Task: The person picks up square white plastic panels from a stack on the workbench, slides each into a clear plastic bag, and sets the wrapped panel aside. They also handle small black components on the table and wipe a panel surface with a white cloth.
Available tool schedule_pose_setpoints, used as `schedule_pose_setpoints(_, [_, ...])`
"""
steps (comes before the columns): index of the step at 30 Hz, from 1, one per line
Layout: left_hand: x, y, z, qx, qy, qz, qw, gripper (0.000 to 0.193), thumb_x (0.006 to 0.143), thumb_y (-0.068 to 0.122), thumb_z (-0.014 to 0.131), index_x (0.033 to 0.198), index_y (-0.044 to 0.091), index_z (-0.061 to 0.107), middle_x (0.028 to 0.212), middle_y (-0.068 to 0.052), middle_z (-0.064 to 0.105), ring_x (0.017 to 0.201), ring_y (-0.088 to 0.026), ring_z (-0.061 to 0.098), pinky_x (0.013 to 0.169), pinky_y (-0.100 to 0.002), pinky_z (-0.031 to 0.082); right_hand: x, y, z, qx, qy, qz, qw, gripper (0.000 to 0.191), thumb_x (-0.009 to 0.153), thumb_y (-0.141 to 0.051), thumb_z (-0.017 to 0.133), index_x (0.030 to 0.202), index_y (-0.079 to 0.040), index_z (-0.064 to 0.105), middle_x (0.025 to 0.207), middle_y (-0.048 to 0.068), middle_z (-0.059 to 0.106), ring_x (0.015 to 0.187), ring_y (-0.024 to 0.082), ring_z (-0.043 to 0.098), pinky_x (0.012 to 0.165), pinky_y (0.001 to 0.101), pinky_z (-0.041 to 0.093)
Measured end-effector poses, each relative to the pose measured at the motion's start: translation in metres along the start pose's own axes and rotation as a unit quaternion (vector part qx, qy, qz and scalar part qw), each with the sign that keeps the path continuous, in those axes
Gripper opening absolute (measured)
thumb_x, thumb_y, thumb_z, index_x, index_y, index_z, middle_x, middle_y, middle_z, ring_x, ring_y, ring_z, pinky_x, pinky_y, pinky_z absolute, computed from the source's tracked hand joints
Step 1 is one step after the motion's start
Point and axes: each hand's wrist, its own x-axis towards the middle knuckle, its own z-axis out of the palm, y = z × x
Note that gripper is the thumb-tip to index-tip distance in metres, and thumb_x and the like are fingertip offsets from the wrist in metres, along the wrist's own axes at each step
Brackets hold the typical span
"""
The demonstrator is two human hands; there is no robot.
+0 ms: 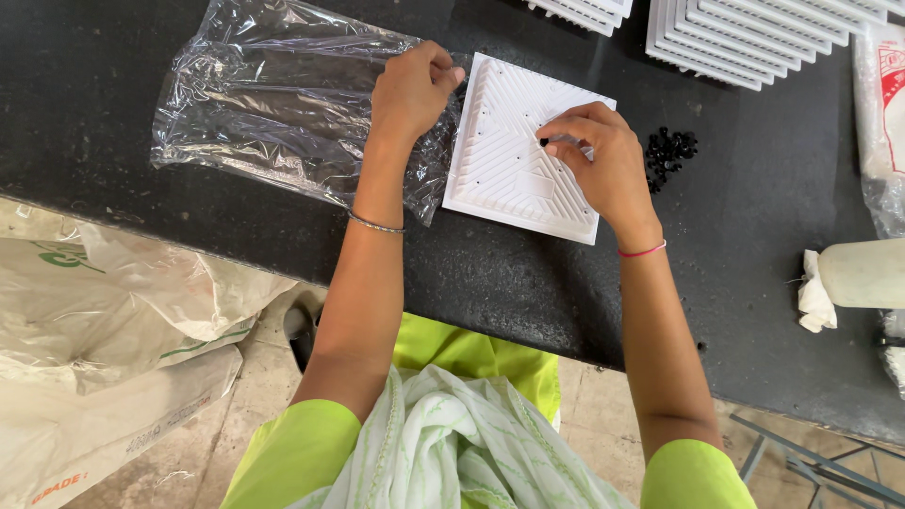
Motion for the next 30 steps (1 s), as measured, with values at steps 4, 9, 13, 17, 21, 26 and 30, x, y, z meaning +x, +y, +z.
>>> schedule_pose_setpoints(4, [-0.001, -0.001, 0.000, -0.006, 0.001, 0.000, 1.000, 0.024, 0.088, 0.031, 0.078, 0.100, 0.011, 0.074, 0.093, -0.006, 0.078, 0.086, -0.025, 0.075, 0.075, -0.039, 0.057, 0.000, 0.001, 0.000, 0.000, 0.001, -0.008, 1.000, 0.022, 0.089, -0.003, 0.079, 0.109, -0.011, 0.079, 0.111, 0.005, 0.070, 0.101, 0.021, 0.066, 0.082, 0.0332, 0.056])
schedule_pose_setpoints(9, [-0.002, 0.000, 0.000, -0.005, -0.003, 0.000, 1.000, 0.024, 0.088, 0.031, 0.078, 0.100, 0.011, 0.074, 0.093, -0.006, 0.079, 0.086, -0.024, 0.075, 0.076, -0.039, 0.057, -0.001, 0.002, 0.001, -0.008, 0.001, -0.004, 1.000, 0.022, 0.089, -0.004, 0.079, 0.109, -0.012, 0.079, 0.111, 0.005, 0.070, 0.101, 0.021, 0.066, 0.082, 0.0335, 0.056])
schedule_pose_setpoints(13, [0.000, 0.003, -0.005, -0.011, -0.007, -0.007, 1.000, 0.024, 0.088, 0.031, 0.078, 0.100, 0.011, 0.074, 0.094, -0.006, 0.078, 0.087, -0.024, 0.075, 0.076, -0.038, 0.057, 0.002, 0.001, -0.001, 0.004, -0.007, -0.006, 1.000, 0.024, 0.089, -0.003, 0.079, 0.111, -0.011, 0.079, 0.112, 0.006, 0.069, 0.100, 0.021, 0.067, 0.082, 0.0328, 0.057])
schedule_pose_setpoints(17, [0.000, 0.003, -0.008, -0.015, -0.014, -0.014, 1.000, 0.024, 0.088, 0.032, 0.077, 0.100, 0.011, 0.074, 0.094, -0.006, 0.078, 0.088, -0.024, 0.075, 0.077, -0.038, 0.056, 0.009, 0.001, -0.010, 0.048, -0.037, 0.008, 0.998, 0.027, 0.092, -0.004, 0.077, 0.118, -0.013, 0.076, 0.111, 0.006, 0.070, 0.101, 0.019, 0.071, 0.087, 0.0307, 0.060])
schedule_pose_setpoints(21, [0.000, 0.000, -0.007, -0.008, -0.011, -0.006, 1.000, 0.026, 0.087, 0.032, 0.078, 0.101, 0.010, 0.074, 0.094, -0.006, 0.078, 0.088, -0.025, 0.075, 0.076, -0.039, 0.056, 0.029, 0.006, -0.019, -0.023, -0.061, -0.001, 0.998, 0.043, 0.087, -0.012, 0.083, 0.128, -0.013, 0.070, 0.119, 0.009, 0.067, 0.109, 0.024, 0.068, 0.090, 0.0344, 0.059])
schedule_pose_setpoints(26, [0.000, -0.005, -0.009, -0.014, -0.029, 0.009, 0.999, 0.032, 0.085, 0.034, 0.081, 0.104, 0.009, 0.074, 0.097, -0.008, 0.078, 0.089, -0.026, 0.074, 0.077, -0.038, 0.056, 0.062, 0.014, -0.023, -0.105, -0.158, 0.009, 0.982, 0.081, 0.070, -0.025, 0.090, 0.143, -0.015, 0.057, 0.135, 0.012, 0.061, 0.116, 0.032, 0.063, 0.095, 0.0437, 0.052])
schedule_pose_setpoints(30, [0.002, -0.007, -0.011, -0.021, -0.047, 0.012, 0.999, 0.034, 0.085, 0.035, 0.082, 0.104, 0.008, 0.073, 0.097, -0.008, 0.078, 0.089, -0.025, 0.075, 0.078, -0.037, 0.057, 0.085, 0.019, -0.020, -0.152, -0.220, 0.022, 0.963, 0.097, 0.063, -0.030, 0.094, 0.148, -0.018, 0.049, 0.138, 0.012, 0.060, 0.122, 0.036, 0.059, 0.098, 0.0473, 0.049])
